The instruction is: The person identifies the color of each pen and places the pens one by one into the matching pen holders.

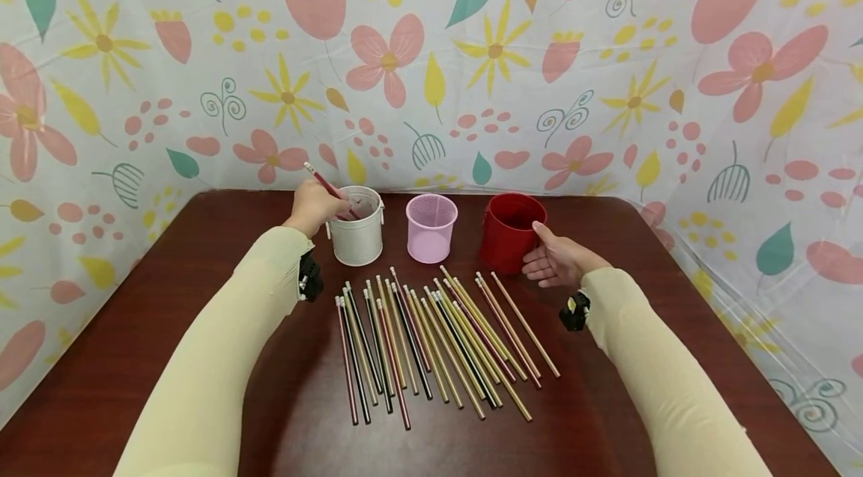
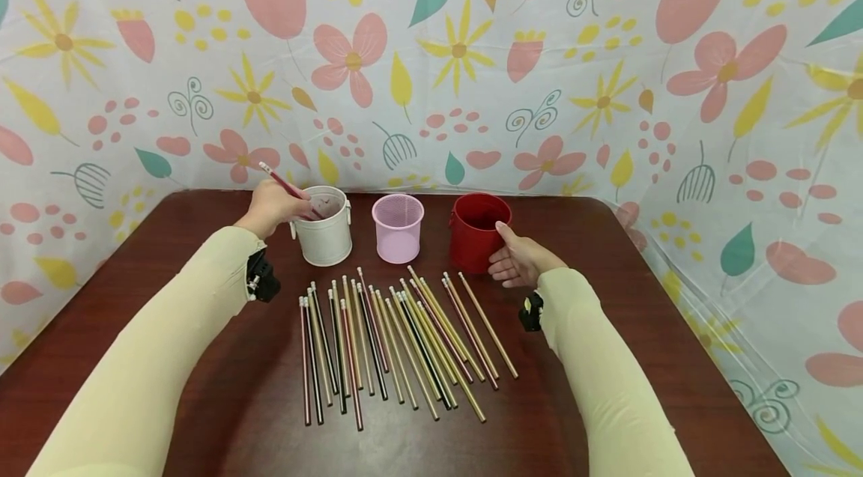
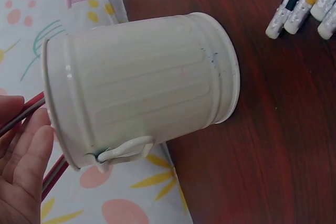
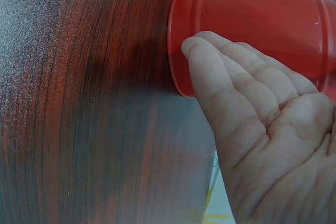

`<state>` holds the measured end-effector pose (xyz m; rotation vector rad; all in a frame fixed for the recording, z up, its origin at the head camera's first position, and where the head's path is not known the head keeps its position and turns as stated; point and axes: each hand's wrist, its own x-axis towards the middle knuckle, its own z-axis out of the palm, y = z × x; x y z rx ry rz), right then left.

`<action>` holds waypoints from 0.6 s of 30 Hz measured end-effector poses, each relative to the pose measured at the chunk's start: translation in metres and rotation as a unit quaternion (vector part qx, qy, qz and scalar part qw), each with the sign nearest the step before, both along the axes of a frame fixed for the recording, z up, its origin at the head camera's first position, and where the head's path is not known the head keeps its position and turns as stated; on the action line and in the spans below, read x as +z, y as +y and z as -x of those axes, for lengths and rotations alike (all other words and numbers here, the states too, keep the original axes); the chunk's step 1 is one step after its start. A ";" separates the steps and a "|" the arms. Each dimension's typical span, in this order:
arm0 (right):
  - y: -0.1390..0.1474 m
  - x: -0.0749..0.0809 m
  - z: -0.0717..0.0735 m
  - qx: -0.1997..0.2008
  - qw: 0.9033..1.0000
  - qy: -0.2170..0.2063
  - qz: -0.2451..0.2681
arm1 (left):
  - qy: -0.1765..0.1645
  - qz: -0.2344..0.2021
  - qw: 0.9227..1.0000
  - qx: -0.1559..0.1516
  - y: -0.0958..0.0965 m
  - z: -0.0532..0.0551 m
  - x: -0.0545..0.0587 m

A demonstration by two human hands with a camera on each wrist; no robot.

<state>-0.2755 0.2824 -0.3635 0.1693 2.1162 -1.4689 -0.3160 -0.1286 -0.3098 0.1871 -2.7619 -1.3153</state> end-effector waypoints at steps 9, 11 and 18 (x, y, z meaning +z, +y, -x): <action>-0.003 -0.002 0.000 -0.003 1.000 -0.003 0.002 | -0.009 -0.012 1.000 -0.005 0.001 -0.004 -0.001; -0.003 -0.002 0.000 -0.004 1.000 -0.005 0.003 | -0.013 -0.011 1.000 -0.012 0.001 -0.004 -0.001; -0.004 -0.001 0.001 -0.001 1.000 -0.002 0.004 | -0.011 -0.009 0.999 -0.031 -0.002 -0.006 -0.001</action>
